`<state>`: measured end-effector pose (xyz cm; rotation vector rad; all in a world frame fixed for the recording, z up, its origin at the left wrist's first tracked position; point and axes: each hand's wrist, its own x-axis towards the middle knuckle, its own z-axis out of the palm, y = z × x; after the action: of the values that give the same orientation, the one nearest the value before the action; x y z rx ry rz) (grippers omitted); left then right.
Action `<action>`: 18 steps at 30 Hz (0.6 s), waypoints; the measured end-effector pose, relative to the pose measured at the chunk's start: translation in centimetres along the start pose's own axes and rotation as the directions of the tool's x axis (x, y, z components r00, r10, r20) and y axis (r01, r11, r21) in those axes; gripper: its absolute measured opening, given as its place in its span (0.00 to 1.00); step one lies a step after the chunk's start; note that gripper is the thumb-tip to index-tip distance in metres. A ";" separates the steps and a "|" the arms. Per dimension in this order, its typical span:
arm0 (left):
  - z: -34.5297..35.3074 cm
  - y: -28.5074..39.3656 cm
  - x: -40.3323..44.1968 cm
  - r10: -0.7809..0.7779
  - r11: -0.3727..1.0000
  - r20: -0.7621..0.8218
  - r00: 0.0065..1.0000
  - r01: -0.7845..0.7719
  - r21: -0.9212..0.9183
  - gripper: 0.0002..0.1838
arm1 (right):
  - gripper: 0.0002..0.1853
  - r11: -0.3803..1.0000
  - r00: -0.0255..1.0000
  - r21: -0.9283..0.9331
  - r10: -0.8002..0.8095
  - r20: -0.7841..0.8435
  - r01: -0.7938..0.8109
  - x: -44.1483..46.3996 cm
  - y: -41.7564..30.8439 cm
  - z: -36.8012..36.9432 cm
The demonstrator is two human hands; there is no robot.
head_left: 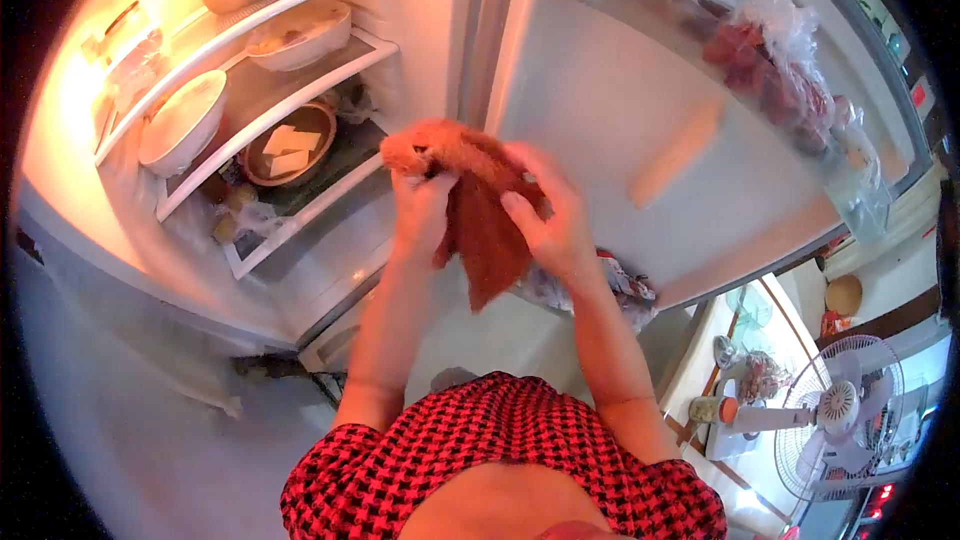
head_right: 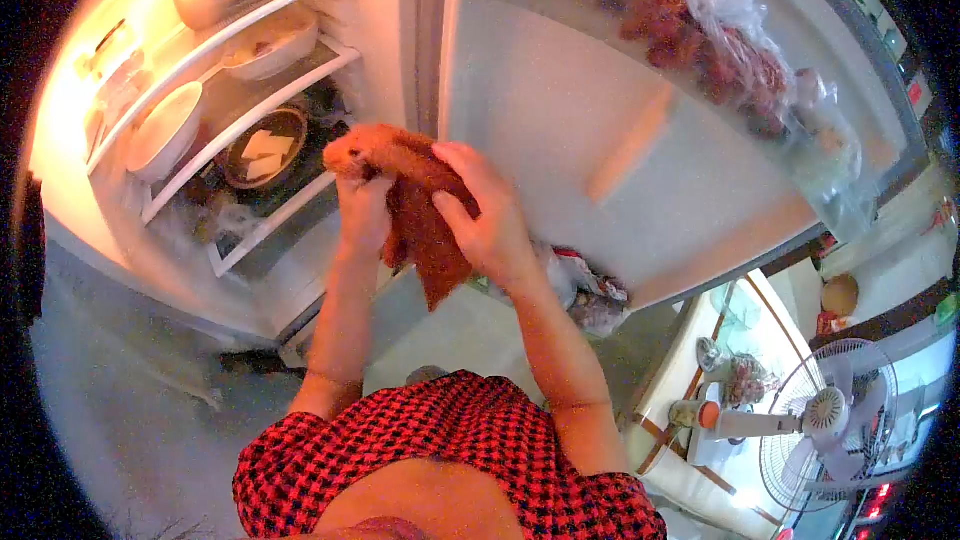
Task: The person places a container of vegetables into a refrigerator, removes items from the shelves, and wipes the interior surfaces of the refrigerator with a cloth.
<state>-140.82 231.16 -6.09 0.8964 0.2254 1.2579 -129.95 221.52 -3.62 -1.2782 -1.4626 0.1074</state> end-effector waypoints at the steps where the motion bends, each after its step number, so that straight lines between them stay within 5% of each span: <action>1: 0.4 -0.4 0.2 0.008 1.000 -0.005 1.000 -0.008 0.008 0.14 | 0.18 1.000 1.000 0.010 -0.005 0.004 0.005 -0.8 -0.6 -0.7; 3: 0.4 -1.8 2.1 0.335 0.892 0.052 0.941 -0.334 0.305 0.16 | 0.18 0.981 0.997 -0.193 0.000 -0.083 -0.016 -3.3 -1.4 -3.8; 4: 0.5 -2.2 3.9 0.646 0.396 0.251 0.721 -0.597 0.697 0.11 | 0.18 0.993 0.966 -0.110 -0.066 -0.249 0.039 -4.7 -1.0 -5.1; 5: 0.9 -3.0 4.9 0.644 0.394 0.248 0.723 -0.592 0.704 0.11 | 0.17 0.994 0.904 -0.037 -0.109 -0.414 0.103 -6.1 -0.5 -6.6; 7: 4.0 -2.7 5.7 0.621 0.535 0.183 0.762 -0.583 0.612 0.08 | 0.16 0.977 0.691 -0.207 -0.187 -0.698 0.055 -7.8 -0.8 -11.0; 8: 4.3 -3.2 5.9 0.629 0.530 0.192 0.753 -0.596 0.603 0.08 | 0.15 0.944 0.587 -0.328 -0.277 -0.761 0.020 -8.3 -0.6 -13.5; 10: 5.1 -4.6 7.0 0.497 0.831 0.137 0.857 -0.516 0.210 0.06 | 0.16 0.869 0.387 -0.487 -0.423 -0.820 -0.083 -8.3 -0.9 -18.6; 11: 5.9 -4.9 7.3 0.518 0.822 0.163 0.840 -0.541 0.178 0.06 | 0.16 0.843 0.307 -0.516 -0.457 -0.835 -0.149 -8.4 -0.9 -21.1; 13: 6.3 -5.2 6.7 0.459 0.843 0.183 0.870 -0.491 0.218 0.09 | 0.18 0.887 0.281 -0.443 -0.396 -0.874 -0.131 -8.5 0.3 -26.0; 14: 6.7 -5.1 6.8 0.472 0.837 0.196 0.859 -0.507 0.205 0.09 | 0.20 0.940 0.302 -0.297 -0.238 -0.923 -0.166 -8.0 0.8 -27.8; 16: 7.2 -5.0 6.8 0.673 0.385 0.225 0.705 -0.594 0.707 0.10 | 0.23 0.990 0.413 0.109 0.134 -0.901 -0.084 -7.4 3.6 -30.3; 18: 7.0 -5.2 5.9 0.632 0.435 0.197 0.750 -0.554 0.710 0.08 | 0.24 0.967 0.455 0.252 0.245 -0.856 -0.047 -7.6 6.1 -31.8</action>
<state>-130.84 233.01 -3.21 1.7370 0.5640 1.9412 -104.02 200.83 -1.20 -1.0193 -0.3913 -0.2799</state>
